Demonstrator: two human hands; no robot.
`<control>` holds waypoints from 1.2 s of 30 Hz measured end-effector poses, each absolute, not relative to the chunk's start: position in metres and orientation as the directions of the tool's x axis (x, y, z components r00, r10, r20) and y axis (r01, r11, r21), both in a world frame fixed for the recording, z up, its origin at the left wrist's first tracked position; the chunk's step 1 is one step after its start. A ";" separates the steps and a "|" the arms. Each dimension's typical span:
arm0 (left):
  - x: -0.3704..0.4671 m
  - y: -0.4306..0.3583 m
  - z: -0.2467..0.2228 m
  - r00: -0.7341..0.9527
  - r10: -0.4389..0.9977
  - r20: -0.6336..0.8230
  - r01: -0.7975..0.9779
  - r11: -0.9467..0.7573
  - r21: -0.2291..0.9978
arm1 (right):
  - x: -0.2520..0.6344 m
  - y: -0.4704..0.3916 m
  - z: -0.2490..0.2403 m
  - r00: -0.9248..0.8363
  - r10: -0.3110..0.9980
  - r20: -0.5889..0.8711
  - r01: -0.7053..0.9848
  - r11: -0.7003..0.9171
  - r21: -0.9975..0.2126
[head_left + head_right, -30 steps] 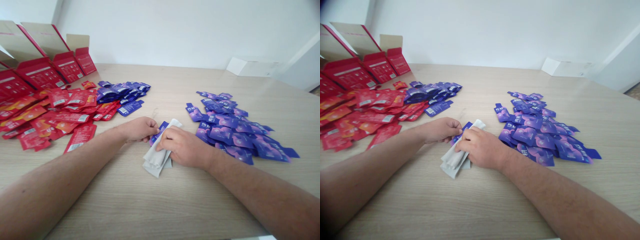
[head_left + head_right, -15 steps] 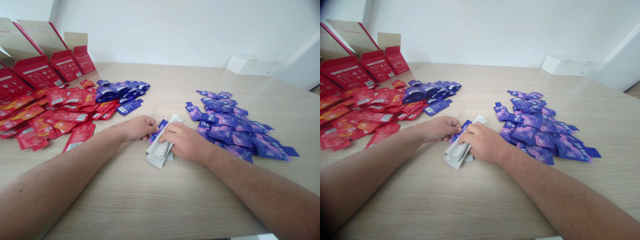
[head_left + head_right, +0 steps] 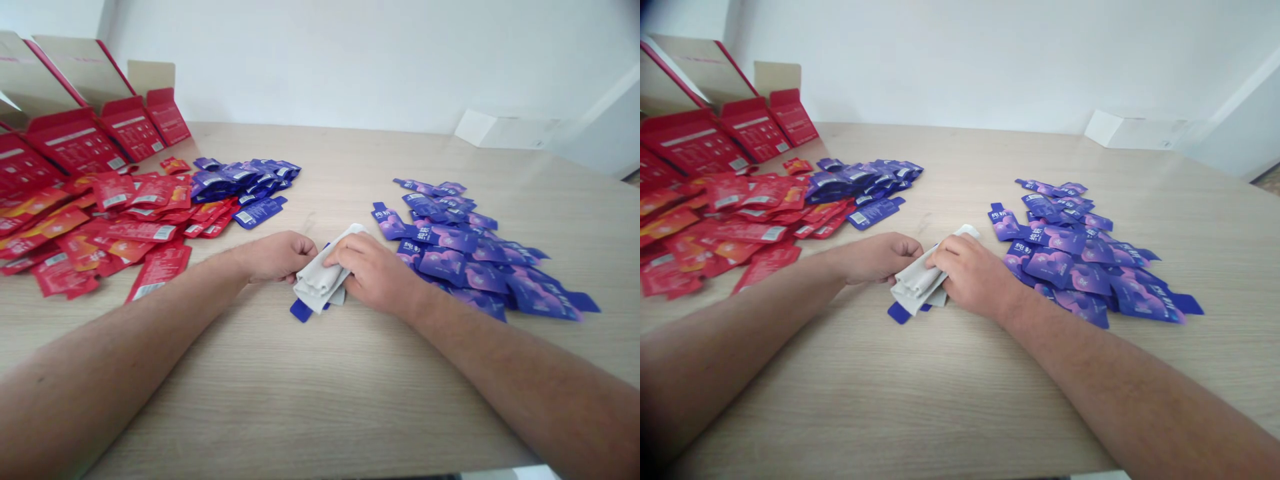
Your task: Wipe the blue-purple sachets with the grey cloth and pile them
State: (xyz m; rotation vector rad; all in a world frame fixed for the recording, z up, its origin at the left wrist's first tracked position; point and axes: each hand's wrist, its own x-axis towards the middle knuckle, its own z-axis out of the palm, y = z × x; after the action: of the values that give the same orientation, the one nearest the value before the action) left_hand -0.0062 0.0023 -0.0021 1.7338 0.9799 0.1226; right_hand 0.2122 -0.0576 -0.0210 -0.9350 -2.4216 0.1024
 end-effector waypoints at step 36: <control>-0.007 0.002 -0.003 0.666 0.650 -0.366 0.562 -0.115 0.819 | 0.208 -0.064 -0.018 -0.629 0.668 0.398 0.640 0.735 -0.223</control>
State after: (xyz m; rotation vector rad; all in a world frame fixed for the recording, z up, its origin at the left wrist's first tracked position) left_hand -0.0065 0.0025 -0.0029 1.7821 0.9712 0.0995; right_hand 0.2080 -0.0638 -0.0178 -0.9958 -2.4776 0.0824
